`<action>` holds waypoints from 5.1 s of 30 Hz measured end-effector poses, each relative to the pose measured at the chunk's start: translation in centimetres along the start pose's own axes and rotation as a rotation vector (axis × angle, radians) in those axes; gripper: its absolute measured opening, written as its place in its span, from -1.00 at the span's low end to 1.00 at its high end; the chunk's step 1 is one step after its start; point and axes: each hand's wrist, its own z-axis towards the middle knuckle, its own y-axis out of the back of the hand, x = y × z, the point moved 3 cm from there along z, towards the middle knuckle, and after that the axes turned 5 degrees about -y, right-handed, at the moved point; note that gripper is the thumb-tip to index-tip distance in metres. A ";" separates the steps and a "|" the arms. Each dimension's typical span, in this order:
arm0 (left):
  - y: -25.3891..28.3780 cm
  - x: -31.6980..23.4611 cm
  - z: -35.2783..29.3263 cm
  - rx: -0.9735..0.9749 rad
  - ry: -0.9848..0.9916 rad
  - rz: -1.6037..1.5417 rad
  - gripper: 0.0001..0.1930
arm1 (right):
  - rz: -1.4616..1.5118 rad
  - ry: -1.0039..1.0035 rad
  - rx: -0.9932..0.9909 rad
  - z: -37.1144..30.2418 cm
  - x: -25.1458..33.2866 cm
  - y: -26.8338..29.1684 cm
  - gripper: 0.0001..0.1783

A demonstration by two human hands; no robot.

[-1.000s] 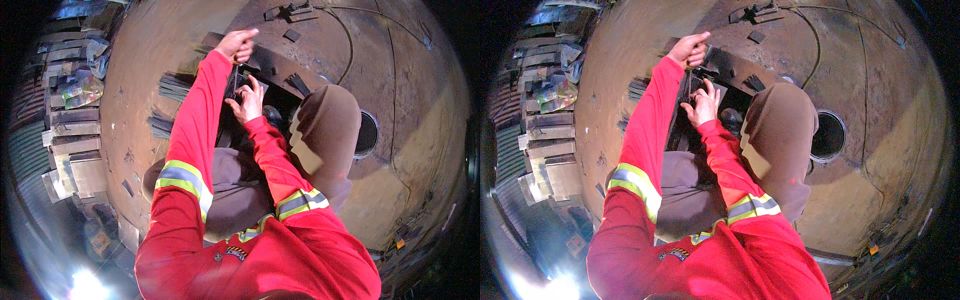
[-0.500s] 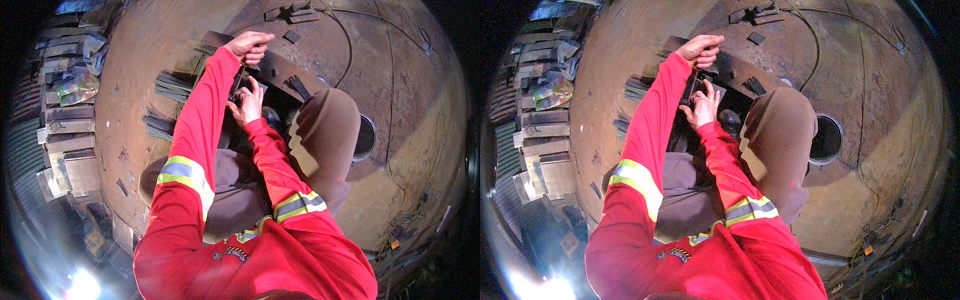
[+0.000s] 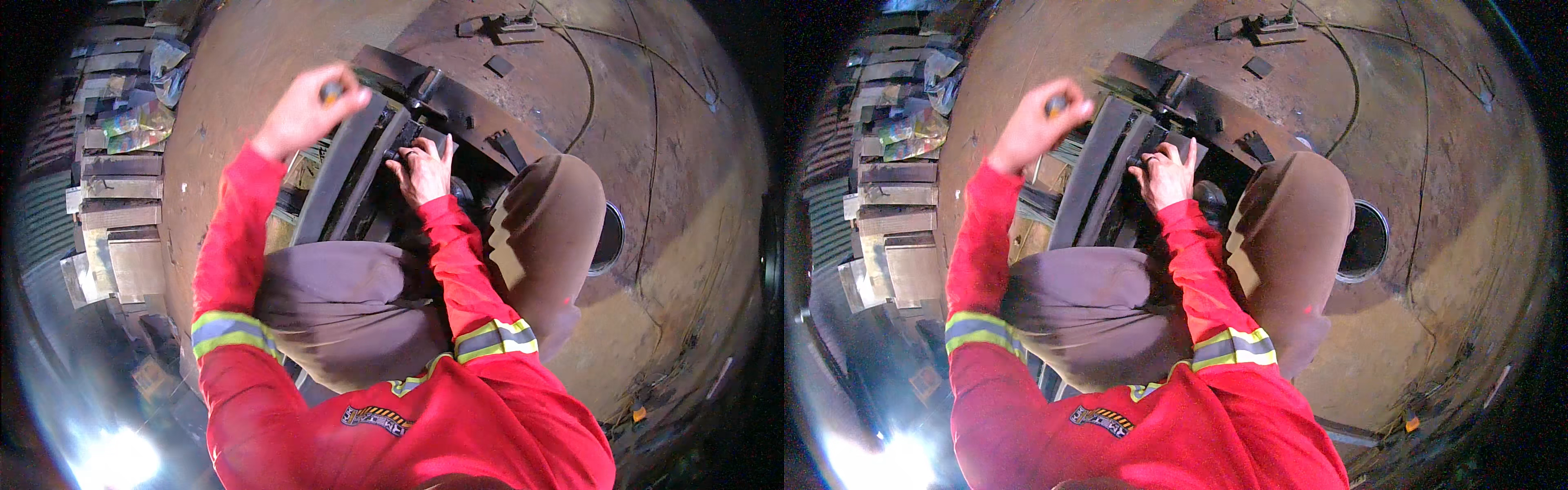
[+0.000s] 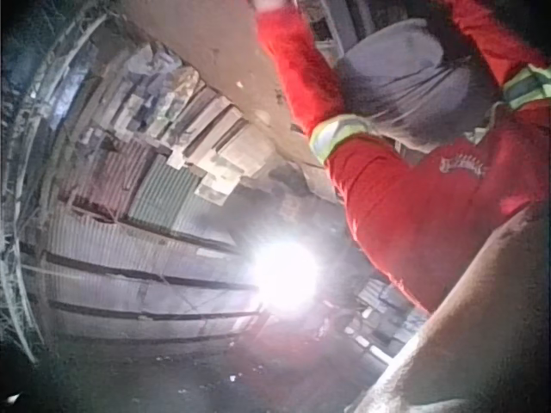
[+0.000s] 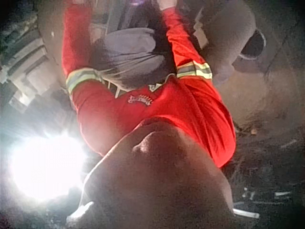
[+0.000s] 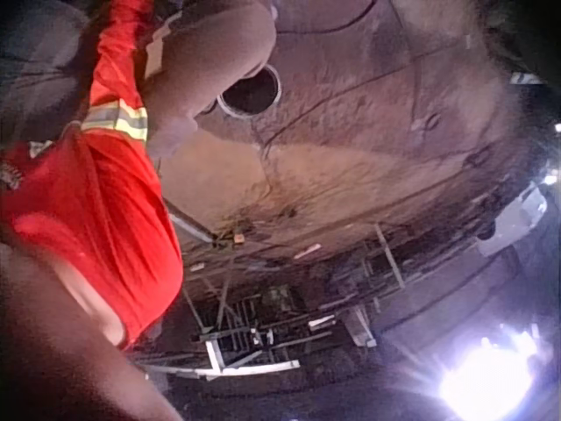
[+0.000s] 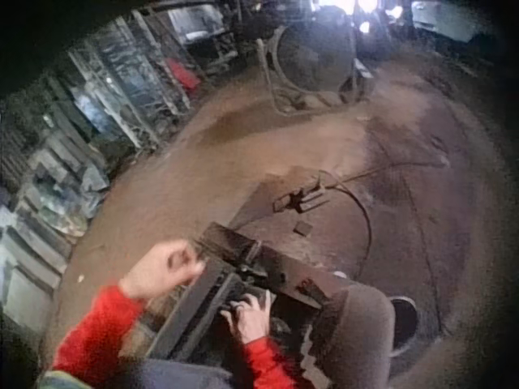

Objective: The person sits on the floor and assembles a metal frame structure. They use a screwdriver to tighten screws into brackets, securing metal bars together. The person repeatedly adjusts the alignment of the bars and tightens fasteners to assemble the frame.

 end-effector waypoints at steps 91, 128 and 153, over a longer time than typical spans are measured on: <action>-11.8 3.7 -4.9 0.070 -0.163 0.790 -0.85 | -0.235 0.316 -0.108 -0.6 -1.2 -0.5 -0.62; -11.9 5.1 -5.4 -0.057 -0.218 0.717 -0.89 | -0.185 0.189 -0.097 -0.1 1.3 1.1 -0.56; -11.6 3.4 -5.5 -0.038 -0.309 0.685 -0.67 | 0.021 0.074 0.240 2.5 -1.0 -0.2 -0.71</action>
